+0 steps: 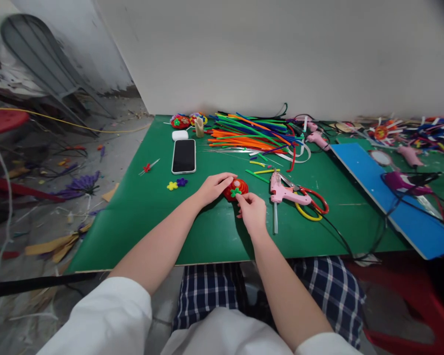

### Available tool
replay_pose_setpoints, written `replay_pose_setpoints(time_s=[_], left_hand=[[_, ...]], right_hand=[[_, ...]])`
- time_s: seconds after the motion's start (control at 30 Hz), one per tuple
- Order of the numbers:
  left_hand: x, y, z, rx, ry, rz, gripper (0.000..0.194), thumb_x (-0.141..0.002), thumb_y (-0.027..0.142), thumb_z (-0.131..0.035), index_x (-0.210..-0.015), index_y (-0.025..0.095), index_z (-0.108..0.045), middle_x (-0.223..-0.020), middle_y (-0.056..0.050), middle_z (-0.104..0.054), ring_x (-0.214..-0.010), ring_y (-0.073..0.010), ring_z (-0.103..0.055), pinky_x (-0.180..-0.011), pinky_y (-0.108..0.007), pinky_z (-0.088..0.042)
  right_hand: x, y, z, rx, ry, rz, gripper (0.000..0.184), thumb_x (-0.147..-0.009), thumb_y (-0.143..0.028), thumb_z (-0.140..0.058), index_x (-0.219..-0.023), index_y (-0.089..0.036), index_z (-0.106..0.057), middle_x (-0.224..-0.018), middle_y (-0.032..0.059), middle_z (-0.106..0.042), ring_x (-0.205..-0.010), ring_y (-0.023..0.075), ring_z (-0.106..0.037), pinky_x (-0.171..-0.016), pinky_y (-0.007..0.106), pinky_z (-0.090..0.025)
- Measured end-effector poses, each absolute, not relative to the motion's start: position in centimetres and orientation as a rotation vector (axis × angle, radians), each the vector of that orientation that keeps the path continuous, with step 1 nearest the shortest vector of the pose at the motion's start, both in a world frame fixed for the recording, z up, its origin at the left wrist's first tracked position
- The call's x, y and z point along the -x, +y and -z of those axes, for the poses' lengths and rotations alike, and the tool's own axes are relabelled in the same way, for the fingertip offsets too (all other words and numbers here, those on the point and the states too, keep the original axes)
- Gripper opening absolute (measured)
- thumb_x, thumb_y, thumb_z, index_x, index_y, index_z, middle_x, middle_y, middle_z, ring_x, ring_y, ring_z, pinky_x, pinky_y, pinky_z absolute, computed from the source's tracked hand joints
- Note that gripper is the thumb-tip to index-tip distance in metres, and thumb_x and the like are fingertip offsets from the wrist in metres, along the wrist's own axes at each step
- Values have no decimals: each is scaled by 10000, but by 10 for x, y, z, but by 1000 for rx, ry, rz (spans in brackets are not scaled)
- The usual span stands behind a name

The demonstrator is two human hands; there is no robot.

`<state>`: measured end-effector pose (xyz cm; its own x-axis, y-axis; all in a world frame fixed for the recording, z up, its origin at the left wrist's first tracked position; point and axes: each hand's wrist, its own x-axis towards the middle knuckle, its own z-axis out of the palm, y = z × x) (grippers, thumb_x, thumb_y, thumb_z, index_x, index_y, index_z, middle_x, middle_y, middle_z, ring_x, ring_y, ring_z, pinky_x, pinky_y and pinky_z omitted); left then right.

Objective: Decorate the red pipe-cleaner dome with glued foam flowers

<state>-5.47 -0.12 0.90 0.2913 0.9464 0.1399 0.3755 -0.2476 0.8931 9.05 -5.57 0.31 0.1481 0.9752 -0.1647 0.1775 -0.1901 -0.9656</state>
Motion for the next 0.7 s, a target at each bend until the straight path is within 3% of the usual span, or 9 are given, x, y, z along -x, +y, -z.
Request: replay_pose_setpoints(time_s=[0.4,0.7], left_hand=[[53,0,-9,-1780,1232,-920,397,-841,418,-385,-999,159,-641,-1069,-60,-647,-1031,-200,-561,-935,-335,-398],[54,-3,-13,-1848,1237,-809,411,-757,437,-529,-1073,188,-613,-1107,-58,-630,-1039,-225,-557,-927,-364,-407]], right_hand=[[-88,-56,-2,1629,-1206,-1051,280,-688,-468,-534,-621,-196,-546,-536,-27,-534,-400,102,-494,-328,210,-431],[-86,-53,2,1689,-1306,-898,252,-726,-398,-496,-556,-215,-460,-498,-37,-517,-432,115,-510,-438,231,-419]])
